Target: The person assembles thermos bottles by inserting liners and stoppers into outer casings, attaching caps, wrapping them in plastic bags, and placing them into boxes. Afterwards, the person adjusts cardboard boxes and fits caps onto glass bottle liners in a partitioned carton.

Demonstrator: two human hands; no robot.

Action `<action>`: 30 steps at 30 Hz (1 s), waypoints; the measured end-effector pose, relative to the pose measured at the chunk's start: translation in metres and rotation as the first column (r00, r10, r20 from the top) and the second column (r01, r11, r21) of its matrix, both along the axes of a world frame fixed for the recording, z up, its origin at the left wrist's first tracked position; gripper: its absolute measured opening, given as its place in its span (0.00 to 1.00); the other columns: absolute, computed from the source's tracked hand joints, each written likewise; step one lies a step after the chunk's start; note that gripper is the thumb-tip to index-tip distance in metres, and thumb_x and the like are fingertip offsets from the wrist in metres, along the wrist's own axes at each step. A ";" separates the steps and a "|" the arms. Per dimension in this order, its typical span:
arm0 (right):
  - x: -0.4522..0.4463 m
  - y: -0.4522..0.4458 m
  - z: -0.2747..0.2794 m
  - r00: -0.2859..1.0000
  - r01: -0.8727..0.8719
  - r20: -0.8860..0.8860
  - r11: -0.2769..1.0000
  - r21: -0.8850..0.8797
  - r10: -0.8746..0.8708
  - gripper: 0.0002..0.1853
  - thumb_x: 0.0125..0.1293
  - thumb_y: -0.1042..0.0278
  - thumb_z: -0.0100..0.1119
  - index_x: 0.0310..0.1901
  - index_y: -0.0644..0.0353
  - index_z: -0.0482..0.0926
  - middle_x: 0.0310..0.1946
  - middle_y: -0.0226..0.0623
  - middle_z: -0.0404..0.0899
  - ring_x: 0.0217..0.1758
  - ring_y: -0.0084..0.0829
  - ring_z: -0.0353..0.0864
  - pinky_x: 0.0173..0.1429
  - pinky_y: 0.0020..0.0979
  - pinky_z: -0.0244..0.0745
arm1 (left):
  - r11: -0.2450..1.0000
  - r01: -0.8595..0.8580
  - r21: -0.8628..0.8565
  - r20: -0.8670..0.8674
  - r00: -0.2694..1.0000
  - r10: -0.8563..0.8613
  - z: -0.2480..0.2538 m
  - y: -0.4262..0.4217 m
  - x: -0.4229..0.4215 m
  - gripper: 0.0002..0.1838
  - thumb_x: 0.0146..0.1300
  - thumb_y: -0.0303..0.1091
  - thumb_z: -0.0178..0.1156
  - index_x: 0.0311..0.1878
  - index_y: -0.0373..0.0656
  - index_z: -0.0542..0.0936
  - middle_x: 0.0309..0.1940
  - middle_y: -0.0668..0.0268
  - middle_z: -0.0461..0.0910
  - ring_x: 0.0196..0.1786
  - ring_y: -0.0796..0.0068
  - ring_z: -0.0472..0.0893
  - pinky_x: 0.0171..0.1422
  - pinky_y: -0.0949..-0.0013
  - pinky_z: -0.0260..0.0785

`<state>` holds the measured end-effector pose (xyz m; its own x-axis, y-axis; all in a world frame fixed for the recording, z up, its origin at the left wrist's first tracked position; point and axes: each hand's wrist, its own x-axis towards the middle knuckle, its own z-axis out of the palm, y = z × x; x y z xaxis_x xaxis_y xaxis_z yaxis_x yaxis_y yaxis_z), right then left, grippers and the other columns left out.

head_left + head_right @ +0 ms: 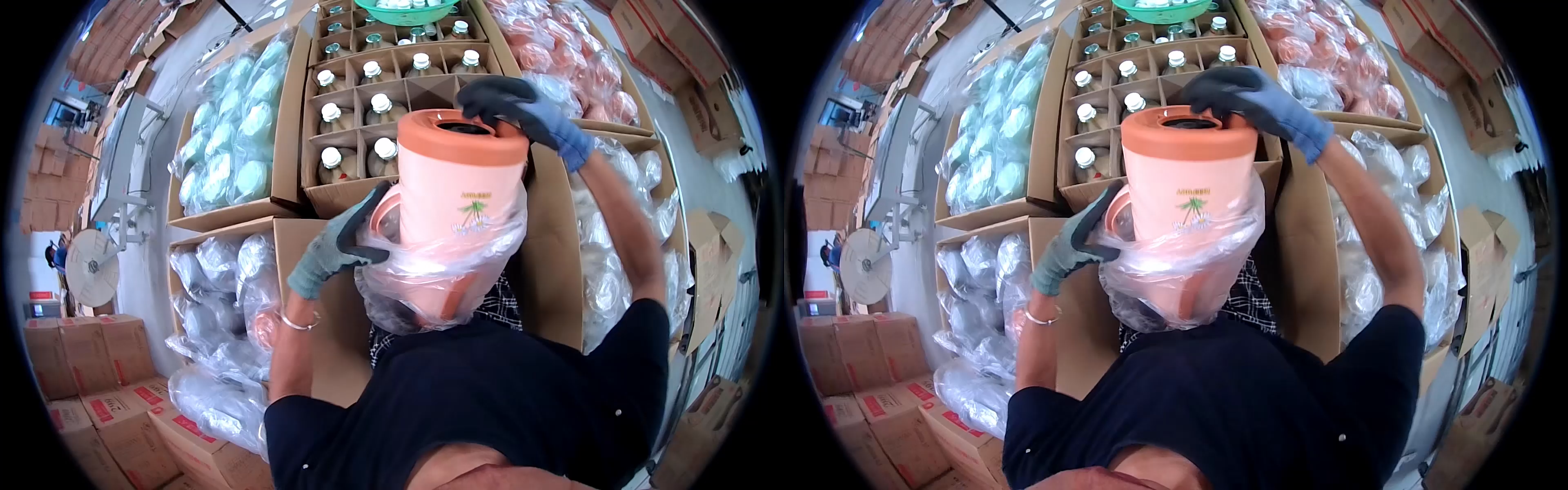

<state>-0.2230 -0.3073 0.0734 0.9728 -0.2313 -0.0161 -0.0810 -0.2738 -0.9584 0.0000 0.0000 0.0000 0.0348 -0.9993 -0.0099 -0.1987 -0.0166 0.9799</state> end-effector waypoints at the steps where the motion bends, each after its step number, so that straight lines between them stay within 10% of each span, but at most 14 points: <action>1: -0.007 -0.002 -0.021 0.970 0.066 0.222 0.984 0.167 -0.102 0.21 0.72 0.57 0.45 0.56 0.64 0.75 0.53 0.39 0.78 0.57 0.26 0.75 0.63 0.30 0.69 | 0.999 -0.043 -0.027 0.167 0.985 0.047 0.001 0.005 0.008 0.33 0.54 0.23 0.61 0.67 0.45 0.68 0.54 0.60 0.77 0.52 0.76 0.76 0.58 0.69 0.67; 2: -0.012 -0.003 -0.053 0.944 0.117 0.310 0.993 -0.001 -0.111 0.24 0.74 0.53 0.40 0.56 0.64 0.75 0.53 0.38 0.77 0.57 0.26 0.75 0.60 0.29 0.71 | 0.995 -0.082 -0.053 0.331 0.939 0.095 0.002 0.007 0.014 0.29 0.54 0.20 0.60 0.63 0.43 0.74 0.47 0.61 0.83 0.44 0.74 0.82 0.50 0.70 0.75; 5: -0.008 0.032 -0.045 0.938 0.105 0.303 0.973 0.208 -0.166 0.28 0.74 0.47 0.39 0.60 0.64 0.72 0.61 0.40 0.70 0.59 0.28 0.73 0.65 0.30 0.67 | 0.859 -0.484 -0.166 -0.273 0.860 0.431 0.047 -0.027 0.023 0.15 0.61 0.22 0.59 0.52 0.33 0.78 0.41 0.59 0.83 0.37 0.75 0.83 0.41 0.75 0.76; 6: 0.002 0.041 -0.046 0.935 0.126 0.316 0.985 0.119 -0.158 0.29 0.73 0.46 0.41 0.61 0.64 0.71 0.62 0.40 0.69 0.61 0.29 0.72 0.66 0.32 0.65 | 0.866 -0.375 -0.329 -0.337 0.904 0.264 0.083 -0.045 0.042 0.15 0.67 0.31 0.55 0.52 0.30 0.77 0.42 0.56 0.83 0.41 0.70 0.84 0.46 0.71 0.79; 8: 0.004 0.048 -0.038 0.949 0.167 0.287 0.981 -0.101 -0.132 0.33 0.70 0.42 0.45 0.63 0.64 0.68 0.63 0.40 0.68 0.63 0.31 0.70 0.67 0.35 0.63 | 0.687 -0.420 -0.594 0.069 0.824 0.563 0.129 -0.085 0.042 0.14 0.70 0.29 0.49 0.51 0.32 0.78 0.42 0.58 0.83 0.41 0.71 0.84 0.51 0.69 0.78; 9: 0.007 0.050 -0.032 0.939 0.119 0.342 0.969 -0.218 -0.039 0.35 0.64 0.44 0.53 0.64 0.64 0.67 0.63 0.40 0.68 0.64 0.33 0.68 0.67 0.36 0.62 | 0.669 -0.493 -0.556 -0.484 0.847 0.222 0.114 -0.114 0.064 0.13 0.68 0.32 0.52 0.48 0.35 0.80 0.43 0.61 0.83 0.42 0.73 0.83 0.52 0.70 0.76; 13: 0.017 0.057 -0.018 0.951 0.124 0.306 0.867 -0.482 0.034 0.43 0.47 0.52 0.73 0.63 0.64 0.67 0.62 0.43 0.68 0.65 0.36 0.66 0.67 0.38 0.62 | 0.679 -0.732 -0.057 -0.582 0.577 0.573 0.040 -0.119 0.093 0.14 0.64 0.36 0.58 0.48 0.39 0.81 0.43 0.63 0.82 0.44 0.74 0.80 0.50 0.72 0.74; 17: 0.028 0.013 -0.105 0.883 0.450 0.200 0.887 -0.101 -0.425 0.28 0.59 0.58 0.67 0.57 0.65 0.74 0.45 0.37 0.80 0.51 0.30 0.77 0.58 0.32 0.72 | 0.758 -0.645 0.095 -0.053 0.757 0.651 -0.064 -0.023 0.077 0.13 0.61 0.32 0.59 0.49 0.39 0.80 0.43 0.63 0.82 0.44 0.72 0.80 0.52 0.70 0.73; 19: 0.032 -0.066 -0.206 0.889 0.344 0.298 0.937 0.063 -0.347 0.20 0.73 0.70 0.37 0.62 0.65 0.70 0.58 0.42 0.75 0.61 0.32 0.72 0.69 0.30 0.63 | 0.792 -0.597 0.127 0.059 0.802 0.595 -0.092 0.042 0.037 0.14 0.60 0.30 0.59 0.50 0.39 0.80 0.43 0.62 0.82 0.45 0.71 0.80 0.52 0.69 0.73; 22: 0.089 -0.030 -0.111 0.821 0.453 -0.272 0.862 -0.227 -0.503 0.22 0.73 0.59 0.41 0.57 0.67 0.75 0.53 0.45 0.79 0.54 0.35 0.78 0.63 0.32 0.69 | 0.769 -0.629 0.116 0.112 0.777 0.619 -0.109 0.116 -0.016 0.16 0.59 0.27 0.58 0.51 0.38 0.79 0.44 0.61 0.82 0.45 0.69 0.80 0.52 0.68 0.73; 25: 0.198 -0.001 -0.065 0.997 0.071 -0.026 0.997 0.032 -0.070 0.24 0.67 0.53 0.57 0.51 0.70 0.78 0.47 0.48 0.81 0.49 0.34 0.79 0.56 0.31 0.73 | 0.652 -0.758 0.015 0.187 0.643 0.743 -0.100 0.185 -0.039 0.18 0.57 0.23 0.57 0.53 0.38 0.78 0.45 0.61 0.82 0.46 0.68 0.81 0.52 0.67 0.73; 28: 0.273 0.074 -0.049 0.901 -0.235 0.282 0.918 -0.319 0.329 0.15 0.65 0.66 0.58 0.51 0.64 0.79 0.45 0.42 0.82 0.50 0.33 0.79 0.57 0.30 0.74 | 0.454 -0.868 -0.201 0.352 0.368 0.861 -0.069 0.254 -0.046 0.21 0.55 0.20 0.57 0.55 0.37 0.78 0.46 0.60 0.82 0.47 0.66 0.81 0.52 0.65 0.74; 30: 0.322 0.135 -0.061 0.930 -0.286 0.294 0.938 0.196 0.222 0.15 0.63 0.66 0.59 0.50 0.59 0.80 0.44 0.40 0.83 0.50 0.33 0.80 0.57 0.31 0.74 | 0.346 -0.864 -0.364 0.546 0.103 0.831 -0.039 0.287 -0.050 0.23 0.54 0.18 0.56 0.56 0.37 0.77 0.46 0.59 0.82 0.47 0.65 0.81 0.52 0.64 0.74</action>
